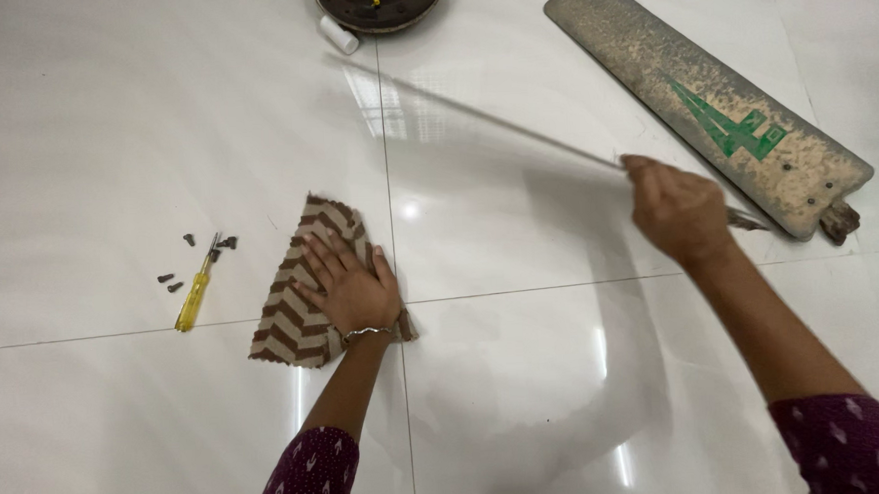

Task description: The person wipes a ceiling fan blade with a cloth, then attaches the blade to the fan motor hub using screws and a screwdriver. The person repeats the process for a second blade.

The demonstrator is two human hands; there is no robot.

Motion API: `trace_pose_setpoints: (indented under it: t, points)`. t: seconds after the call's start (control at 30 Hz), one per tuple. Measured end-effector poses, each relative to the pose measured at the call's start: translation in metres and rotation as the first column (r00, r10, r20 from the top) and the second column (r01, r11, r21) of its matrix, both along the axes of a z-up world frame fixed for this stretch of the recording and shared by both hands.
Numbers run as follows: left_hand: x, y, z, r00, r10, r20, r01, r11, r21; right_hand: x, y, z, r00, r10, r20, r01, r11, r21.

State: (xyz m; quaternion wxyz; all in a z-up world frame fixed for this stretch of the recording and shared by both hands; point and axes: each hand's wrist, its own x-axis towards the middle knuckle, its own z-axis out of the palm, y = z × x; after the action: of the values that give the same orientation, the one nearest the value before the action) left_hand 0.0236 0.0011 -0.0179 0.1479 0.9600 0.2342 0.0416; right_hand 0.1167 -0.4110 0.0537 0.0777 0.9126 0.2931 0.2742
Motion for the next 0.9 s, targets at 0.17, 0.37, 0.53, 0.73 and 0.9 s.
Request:
trace_pose_setpoints:
  t: [0.17,0.37,0.53,0.73,0.9]
  points:
    - [0.004,0.002,0.001,0.999,-0.008,-0.039,0.009,1.000,0.016,0.004,-0.086,0.031,0.945,-0.220,0.240,0.251,0.963,-0.103]
    - [0.012,0.005,0.002,0.998,-0.038,-0.044,0.040,0.998,0.047,0.015,-0.144,0.005,0.876,-0.389,0.284,0.448,0.875,-0.183]
    - [0.020,0.007,0.001,0.998,-0.036,-0.056,0.037,0.999,0.026,0.015,-0.166,-0.044,0.855,-0.443,0.270,0.504,0.833,-0.227]
    - [0.029,0.010,0.004,0.998,-0.038,-0.054,0.039,0.999,0.025,0.012,-0.144,-0.074,0.840,-0.533,0.102,0.543,0.828,-0.141]
    - [0.045,0.015,0.007,0.995,-0.037,-0.088,0.035,0.999,-0.026,0.013,-0.057,-0.075,0.739,-0.630,-0.240,0.665,0.624,0.411]
